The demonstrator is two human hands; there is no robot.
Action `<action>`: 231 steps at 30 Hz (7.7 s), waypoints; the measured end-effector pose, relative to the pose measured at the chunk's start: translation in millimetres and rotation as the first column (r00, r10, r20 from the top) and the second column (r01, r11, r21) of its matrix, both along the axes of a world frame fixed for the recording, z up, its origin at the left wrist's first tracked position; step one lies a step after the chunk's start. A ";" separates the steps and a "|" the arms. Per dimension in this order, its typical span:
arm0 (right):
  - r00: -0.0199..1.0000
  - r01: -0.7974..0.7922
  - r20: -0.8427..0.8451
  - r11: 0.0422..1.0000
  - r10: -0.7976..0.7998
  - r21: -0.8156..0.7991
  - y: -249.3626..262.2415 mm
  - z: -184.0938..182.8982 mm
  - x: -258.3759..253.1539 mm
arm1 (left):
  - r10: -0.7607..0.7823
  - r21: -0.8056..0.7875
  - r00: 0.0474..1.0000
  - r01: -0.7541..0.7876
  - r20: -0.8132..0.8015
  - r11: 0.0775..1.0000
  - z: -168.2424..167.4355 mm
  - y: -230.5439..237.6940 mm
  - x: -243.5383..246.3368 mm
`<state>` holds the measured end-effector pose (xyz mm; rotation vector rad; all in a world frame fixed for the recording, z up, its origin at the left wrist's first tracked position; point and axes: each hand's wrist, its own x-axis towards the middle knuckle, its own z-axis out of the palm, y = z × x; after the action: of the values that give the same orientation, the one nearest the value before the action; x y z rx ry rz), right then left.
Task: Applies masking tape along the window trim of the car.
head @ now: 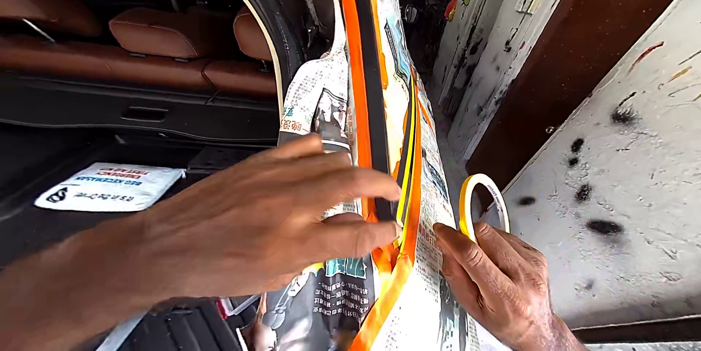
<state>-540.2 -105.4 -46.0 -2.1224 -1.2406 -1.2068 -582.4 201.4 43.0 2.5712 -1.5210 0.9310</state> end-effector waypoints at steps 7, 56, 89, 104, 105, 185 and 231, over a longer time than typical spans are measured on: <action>0.997 -0.037 -0.060 0.996 0.042 0.085 -1.8 -5.5 -10.1 | 0.448 -0.555 0.823 -0.567 -0.350 0.609 -50.2 -53.5 -48.8; 0.814 -0.493 -0.173 0.817 0.554 0.298 -16.8 -37.7 61.4 | 0.467 -0.292 0.261 -0.957 -0.845 0.006 -17.2 -143.2 -63.8; 0.831 -0.556 -0.052 0.831 0.554 -0.017 13.6 -15.4 68.5 | 0.541 -0.289 0.191 -0.952 -0.819 -0.101 -23.6 -159.0 -62.2; 0.753 -0.644 0.057 0.752 0.656 -0.142 16.3 -7.3 92.4 | 0.947 -0.322 0.085 -0.946 -0.310 -0.021 -34.6 -189.5 -58.2; 0.748 -0.647 0.063 0.746 0.661 -0.156 16.5 -6.4 93.5 | 0.960 -0.327 0.079 -0.945 -0.268 -0.014 -36.4 -192.0 -58.5; 0.908 -0.292 -0.183 0.881 0.377 0.372 1.4 9.5 -24.9 | -0.287 -0.716 0.657 -0.613 -0.697 0.334 7.1 -97.7 -75.1; 0.967 -0.206 0.206 0.940 0.152 0.271 18.3 8.5 -18.1 | -0.171 -0.239 0.169 -0.607 -0.971 0.758 60.1 -61.4 -12.7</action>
<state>-558.3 -87.1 -37.5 -1.6816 -1.2157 -1.4274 -595.1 140.0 103.1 2.0018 -0.2752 -0.3692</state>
